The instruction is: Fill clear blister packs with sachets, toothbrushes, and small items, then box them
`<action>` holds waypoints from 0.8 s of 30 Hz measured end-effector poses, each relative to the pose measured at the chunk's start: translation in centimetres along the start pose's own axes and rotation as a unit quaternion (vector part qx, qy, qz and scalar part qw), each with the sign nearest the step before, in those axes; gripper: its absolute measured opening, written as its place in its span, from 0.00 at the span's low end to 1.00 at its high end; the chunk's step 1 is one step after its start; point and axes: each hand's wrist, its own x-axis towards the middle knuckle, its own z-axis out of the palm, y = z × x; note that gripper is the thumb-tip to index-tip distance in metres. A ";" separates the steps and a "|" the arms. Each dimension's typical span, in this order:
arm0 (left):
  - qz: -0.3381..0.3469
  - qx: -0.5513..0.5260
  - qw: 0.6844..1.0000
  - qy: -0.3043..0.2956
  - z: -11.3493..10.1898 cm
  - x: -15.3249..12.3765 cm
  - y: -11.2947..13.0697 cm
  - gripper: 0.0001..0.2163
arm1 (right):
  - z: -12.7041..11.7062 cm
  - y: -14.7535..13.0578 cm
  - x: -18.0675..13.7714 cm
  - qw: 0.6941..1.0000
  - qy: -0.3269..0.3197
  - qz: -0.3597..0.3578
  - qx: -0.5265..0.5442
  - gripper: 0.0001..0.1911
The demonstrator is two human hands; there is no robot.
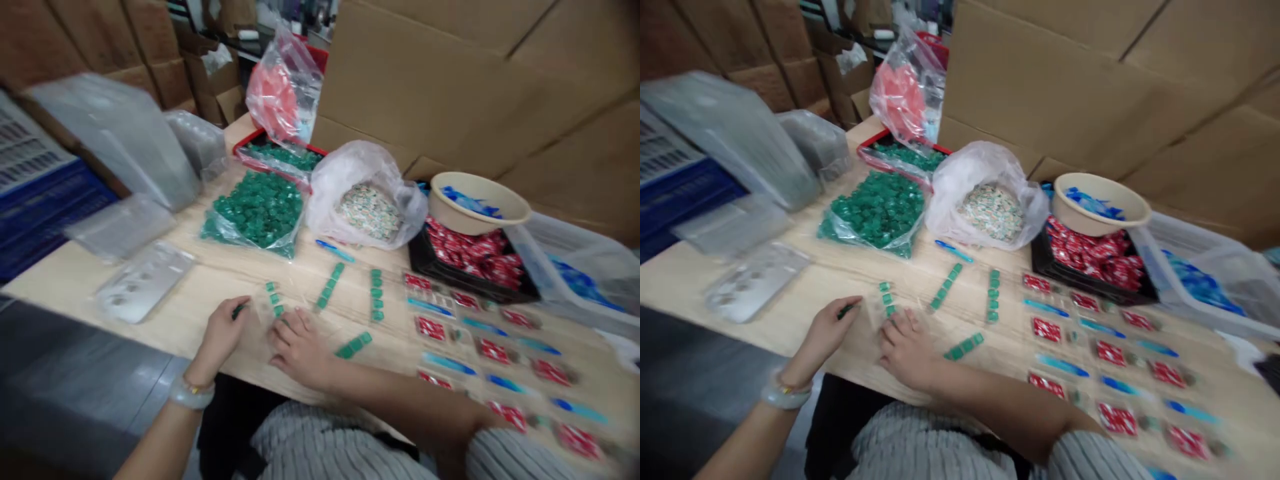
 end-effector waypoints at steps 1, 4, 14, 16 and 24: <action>-0.004 -0.020 1.000 0.017 -0.7 -0.4 0.0 0.16 | -0.2 0.2 -0.2 1.000 -0.003 0.005 -0.001 0.24; -0.022 -0.049 0.993 0.103 -4.6 -1.8 -1.0 0.11 | -1.3 0.9 0.7 1.000 -0.015 0.023 -0.009 0.24; 0.016 0.202 0.977 0.072 -14.6 1.5 -6.5 0.11 | -1.4 -2.4 23.7 0.962 -0.097 -0.253 0.018 0.12; 0.018 0.201 0.979 0.015 -15.1 2.9 -7.3 0.10 | -0.1 -2.8 27.4 0.942 -0.152 -0.296 0.036 0.09; 0.026 0.129 0.987 -0.094 -16.7 4.8 -8.5 0.08 | 1.3 -1.9 31.1 0.911 -0.231 -0.302 0.158 0.07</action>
